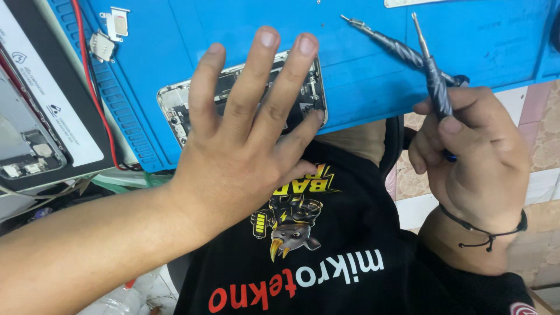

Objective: The person repairs a disassembled smartphone on a blue repair mat, using a precision screwdriver to remove and reinstall small screws and using fingers and a pry tool to position and press the battery and internal components inside the phone frame.

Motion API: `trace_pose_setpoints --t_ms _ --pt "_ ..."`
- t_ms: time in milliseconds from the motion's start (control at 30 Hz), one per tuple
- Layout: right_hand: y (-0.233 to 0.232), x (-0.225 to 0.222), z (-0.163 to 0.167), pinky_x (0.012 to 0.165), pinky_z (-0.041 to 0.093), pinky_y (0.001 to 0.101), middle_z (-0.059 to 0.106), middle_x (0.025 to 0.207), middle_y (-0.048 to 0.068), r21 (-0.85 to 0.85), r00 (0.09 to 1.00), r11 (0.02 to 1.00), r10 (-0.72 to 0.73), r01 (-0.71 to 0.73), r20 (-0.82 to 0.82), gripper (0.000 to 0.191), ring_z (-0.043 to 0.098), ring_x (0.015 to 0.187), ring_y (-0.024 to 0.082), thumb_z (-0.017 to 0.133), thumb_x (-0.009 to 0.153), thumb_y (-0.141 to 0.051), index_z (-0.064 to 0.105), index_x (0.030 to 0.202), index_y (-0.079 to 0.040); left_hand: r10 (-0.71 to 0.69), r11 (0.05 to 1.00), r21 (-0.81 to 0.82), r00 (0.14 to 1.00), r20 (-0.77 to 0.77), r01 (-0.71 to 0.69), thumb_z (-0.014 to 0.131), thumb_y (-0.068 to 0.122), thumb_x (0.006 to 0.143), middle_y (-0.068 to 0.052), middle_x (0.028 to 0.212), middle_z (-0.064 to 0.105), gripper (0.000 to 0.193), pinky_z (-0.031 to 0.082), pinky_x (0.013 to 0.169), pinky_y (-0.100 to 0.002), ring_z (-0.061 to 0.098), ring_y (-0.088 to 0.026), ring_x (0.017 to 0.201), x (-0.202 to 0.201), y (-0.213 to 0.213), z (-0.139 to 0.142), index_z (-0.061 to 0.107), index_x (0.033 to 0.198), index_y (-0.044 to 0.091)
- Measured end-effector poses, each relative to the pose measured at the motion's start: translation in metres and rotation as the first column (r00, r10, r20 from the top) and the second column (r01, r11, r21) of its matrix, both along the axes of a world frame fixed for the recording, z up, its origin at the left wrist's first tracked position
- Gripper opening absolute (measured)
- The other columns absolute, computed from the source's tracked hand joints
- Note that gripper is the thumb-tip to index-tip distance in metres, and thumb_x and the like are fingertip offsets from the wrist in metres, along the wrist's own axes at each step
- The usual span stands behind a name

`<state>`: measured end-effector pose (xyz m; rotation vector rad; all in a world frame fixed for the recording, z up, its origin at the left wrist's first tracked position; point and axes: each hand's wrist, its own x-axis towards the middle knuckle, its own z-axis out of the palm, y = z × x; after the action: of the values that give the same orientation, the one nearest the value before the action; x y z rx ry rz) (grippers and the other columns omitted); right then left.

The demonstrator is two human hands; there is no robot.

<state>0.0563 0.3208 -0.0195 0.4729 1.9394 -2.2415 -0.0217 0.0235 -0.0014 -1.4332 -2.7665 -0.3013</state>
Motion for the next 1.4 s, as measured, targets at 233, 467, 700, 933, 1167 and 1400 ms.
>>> trace_pose_setpoints --t_ms 233,467,700,933,1167,1400 --pt "0.001 -0.007 0.003 0.060 0.042 0.0315 0.048 0.074 0.005 0.038 0.999 0.999 -0.030 0.030 0.020 0.026 0.042 0.059 0.013 0.049 0.104 -0.009 0.058 0.122 0.006 -0.030 0.999 -0.022 1.000 -0.001 0.030 0.081 0.063 0.078 -0.025 0.173 0.025 0.069 0.023 0.122 -0.072 0.015 -0.046 0.157 -0.008 0.005 0.003 0.076 0.129 0.016" --pt "0.000 -0.011 0.003 0.059 0.043 0.0308 0.048 0.073 0.006 0.058 1.000 0.998 -0.026 0.025 0.003 0.025 0.042 0.055 0.012 0.049 0.105 -0.009 0.057 0.123 0.007 -0.054 0.998 -0.044 0.998 -0.016 0.054 0.082 0.063 0.080 -0.024 0.172 0.026 0.065 0.021 0.125 -0.070 0.019 -0.044 0.157 -0.014 0.008 0.003 0.074 0.123 0.015" --pt "0.002 -0.011 0.003 0.062 0.043 0.0320 0.049 0.071 0.007 0.065 1.000 0.998 0.000 0.000 -0.005 0.027 0.043 0.056 0.013 0.049 0.105 -0.009 0.057 0.126 0.007 -0.071 0.997 -0.028 0.997 0.014 0.071 0.080 0.063 0.083 -0.021 0.173 0.026 0.065 0.019 0.126 -0.069 0.017 -0.045 0.158 -0.018 0.003 0.007 0.079 0.129 0.017" --pt "-0.002 -0.011 0.002 0.060 0.043 0.0317 0.049 0.072 0.006 0.055 1.000 0.998 0.008 -0.008 -0.005 0.026 0.043 0.054 0.012 0.049 0.105 -0.009 0.057 0.124 0.007 -0.083 0.996 -0.033 0.996 0.032 0.084 0.079 0.064 0.086 -0.021 0.174 0.024 0.063 0.019 0.125 -0.069 0.016 -0.046 0.158 -0.020 -0.002 0.006 0.079 0.131 0.021" --pt "-0.005 -0.010 0.002 0.060 0.044 0.0316 0.050 0.072 0.006 0.064 1.000 0.998 0.009 -0.008 -0.011 0.025 0.044 0.056 0.013 0.049 0.105 -0.008 0.057 0.124 0.006 -0.107 0.993 -0.056 0.994 0.015 0.108 0.078 0.065 0.087 -0.022 0.172 0.022 0.062 0.020 0.126 -0.070 0.015 -0.046 0.159 -0.022 -0.001 0.007 0.079 0.129 0.019" --pt "-0.005 -0.011 0.003 0.058 0.043 0.0304 0.048 0.072 0.005 0.100 1.000 0.995 0.005 -0.006 0.007 0.025 0.043 0.057 0.013 0.049 0.103 -0.008 0.057 0.122 0.006 -0.104 0.991 -0.077 0.994 0.019 0.105 0.076 0.067 0.089 -0.023 0.172 0.020 0.063 0.020 0.126 -0.070 0.013 -0.047 0.159 -0.022 0.001 0.007 0.078 0.130 0.019"
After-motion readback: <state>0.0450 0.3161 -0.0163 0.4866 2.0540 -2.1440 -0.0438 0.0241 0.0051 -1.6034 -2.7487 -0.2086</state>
